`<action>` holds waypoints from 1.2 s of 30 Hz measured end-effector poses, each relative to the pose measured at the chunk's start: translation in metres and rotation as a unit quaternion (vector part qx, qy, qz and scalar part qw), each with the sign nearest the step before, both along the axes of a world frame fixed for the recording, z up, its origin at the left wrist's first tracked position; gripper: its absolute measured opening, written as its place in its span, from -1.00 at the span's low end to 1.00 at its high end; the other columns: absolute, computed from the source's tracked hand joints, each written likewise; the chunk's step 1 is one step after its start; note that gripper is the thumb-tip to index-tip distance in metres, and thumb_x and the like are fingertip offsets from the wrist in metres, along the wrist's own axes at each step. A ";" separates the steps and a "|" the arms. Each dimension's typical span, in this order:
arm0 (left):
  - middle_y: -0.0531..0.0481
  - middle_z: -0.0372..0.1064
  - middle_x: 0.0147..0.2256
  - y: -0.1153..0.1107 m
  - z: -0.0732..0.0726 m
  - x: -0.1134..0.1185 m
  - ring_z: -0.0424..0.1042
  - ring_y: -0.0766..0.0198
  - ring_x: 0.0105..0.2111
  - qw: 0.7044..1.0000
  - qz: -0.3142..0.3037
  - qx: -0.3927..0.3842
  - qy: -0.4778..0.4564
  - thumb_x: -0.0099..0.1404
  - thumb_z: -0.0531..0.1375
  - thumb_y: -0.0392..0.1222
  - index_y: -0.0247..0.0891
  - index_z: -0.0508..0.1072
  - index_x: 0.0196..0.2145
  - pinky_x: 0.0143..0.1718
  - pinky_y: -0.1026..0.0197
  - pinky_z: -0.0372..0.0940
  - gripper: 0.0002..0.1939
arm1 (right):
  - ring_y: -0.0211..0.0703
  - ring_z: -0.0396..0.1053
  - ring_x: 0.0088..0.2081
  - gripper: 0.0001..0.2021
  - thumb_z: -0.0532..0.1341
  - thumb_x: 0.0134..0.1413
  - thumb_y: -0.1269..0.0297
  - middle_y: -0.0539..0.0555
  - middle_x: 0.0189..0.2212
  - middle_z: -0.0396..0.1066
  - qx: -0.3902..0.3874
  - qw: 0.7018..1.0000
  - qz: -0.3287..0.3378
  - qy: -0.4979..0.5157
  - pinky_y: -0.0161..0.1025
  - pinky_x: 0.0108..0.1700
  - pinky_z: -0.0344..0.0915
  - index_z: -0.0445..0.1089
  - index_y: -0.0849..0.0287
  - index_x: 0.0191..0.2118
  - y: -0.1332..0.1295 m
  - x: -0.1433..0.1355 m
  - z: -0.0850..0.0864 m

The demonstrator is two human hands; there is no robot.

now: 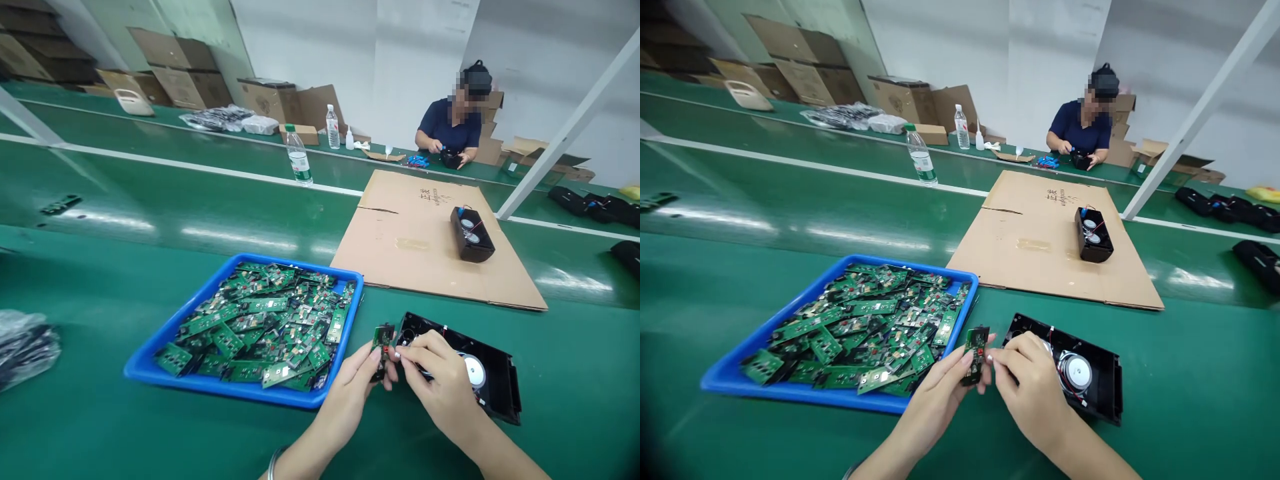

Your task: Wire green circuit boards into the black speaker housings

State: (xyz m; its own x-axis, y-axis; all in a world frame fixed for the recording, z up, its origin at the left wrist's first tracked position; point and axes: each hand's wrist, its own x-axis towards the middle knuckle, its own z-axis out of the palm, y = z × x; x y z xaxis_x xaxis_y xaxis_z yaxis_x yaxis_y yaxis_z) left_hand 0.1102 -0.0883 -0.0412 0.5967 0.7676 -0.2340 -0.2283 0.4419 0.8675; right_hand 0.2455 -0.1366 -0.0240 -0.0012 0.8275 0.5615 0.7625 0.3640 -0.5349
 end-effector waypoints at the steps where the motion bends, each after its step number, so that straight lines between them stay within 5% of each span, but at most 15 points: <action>1: -0.04 0.37 -0.47 0.000 0.000 0.000 0.30 0.27 -0.44 0.999 -0.009 -0.042 -0.027 0.13 0.19 0.02 -0.33 0.48 -0.27 -0.37 0.23 0.24 -0.65 | -0.23 0.24 -0.44 -0.83 0.07 0.14 0.52 0.07 -0.49 0.32 0.024 0.999 -0.006 -0.025 -0.27 -0.44 0.27 0.41 0.24 -0.31 0.000 -0.001 -0.003; 6: -0.11 0.46 -0.34 0.003 0.001 -0.003 0.39 0.16 -0.26 0.987 -0.061 -0.126 -0.082 0.04 0.31 -0.08 -0.27 0.52 -0.22 -0.26 0.19 0.30 -0.66 | -0.22 0.22 -0.44 -0.83 0.08 0.11 0.57 0.09 -0.48 0.34 0.088 0.991 -0.010 -0.096 -0.23 -0.44 0.24 0.36 0.27 -0.24 -0.001 -0.005 -0.012; 18: 0.03 0.40 -0.49 0.002 -0.007 0.003 0.34 0.28 -0.44 0.996 -0.064 -0.049 -0.037 -0.10 0.38 -0.07 -0.35 0.52 -0.39 -0.37 0.27 0.30 -0.66 | -0.18 0.18 -0.47 -0.85 0.08 0.12 0.56 0.16 -0.48 0.38 0.086 0.972 0.032 -0.217 -0.21 -0.51 0.18 0.35 0.41 -0.21 -0.004 0.002 -0.005; 22: 0.11 0.26 -0.65 -0.006 -0.005 0.005 0.23 0.36 -0.58 0.998 -0.062 0.022 0.021 -0.02 0.31 0.01 -0.33 0.42 -0.56 -0.49 0.31 0.21 -0.68 | -0.18 0.21 -0.45 -0.83 0.06 0.13 0.57 0.16 -0.48 0.37 0.103 0.978 0.047 -0.173 -0.22 -0.50 0.22 0.35 0.41 -0.20 -0.007 0.003 -0.005; 25: 0.08 0.27 -0.58 -0.009 -0.003 0.004 0.23 0.36 -0.54 0.994 -0.058 0.086 0.033 0.13 0.16 0.11 -0.31 0.42 -0.47 -0.48 0.32 0.20 -0.62 | -0.21 0.21 -0.47 -0.83 0.08 0.11 0.59 0.11 -0.52 0.35 0.099 0.986 0.025 -0.128 -0.24 -0.51 0.23 0.35 0.35 -0.19 -0.009 0.004 -0.004; 31: -0.07 0.47 -0.33 -0.006 0.003 -0.002 0.42 0.20 -0.35 0.992 -0.121 0.026 0.009 0.11 0.20 0.07 -0.29 0.43 -0.13 -0.25 0.18 0.34 -0.54 | -0.25 0.27 -0.43 -0.78 0.14 0.06 0.62 0.09 -0.46 0.38 0.116 0.993 0.033 0.004 -0.29 -0.46 0.30 0.35 0.26 -0.18 -0.012 0.010 -0.004; 36: -0.13 0.52 -0.38 -0.009 0.008 -0.004 0.48 0.11 -0.38 0.983 -0.144 0.087 0.073 0.13 0.18 0.07 -0.34 0.48 -0.20 -0.33 0.18 0.38 -0.57 | -0.26 0.27 -0.45 -0.80 0.14 0.06 0.61 0.08 -0.47 0.40 0.111 0.991 0.060 0.041 -0.29 -0.48 0.28 0.37 0.23 -0.21 -0.014 0.012 -0.010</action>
State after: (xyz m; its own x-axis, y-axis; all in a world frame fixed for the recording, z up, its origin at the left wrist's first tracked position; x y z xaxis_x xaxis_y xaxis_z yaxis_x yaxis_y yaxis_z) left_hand 0.1059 -0.0972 -0.0330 0.7648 0.6080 -0.2130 0.0167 0.3118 0.9500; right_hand 0.2574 -0.1509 -0.0337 -0.0388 0.6805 0.7317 0.6635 0.5650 -0.4904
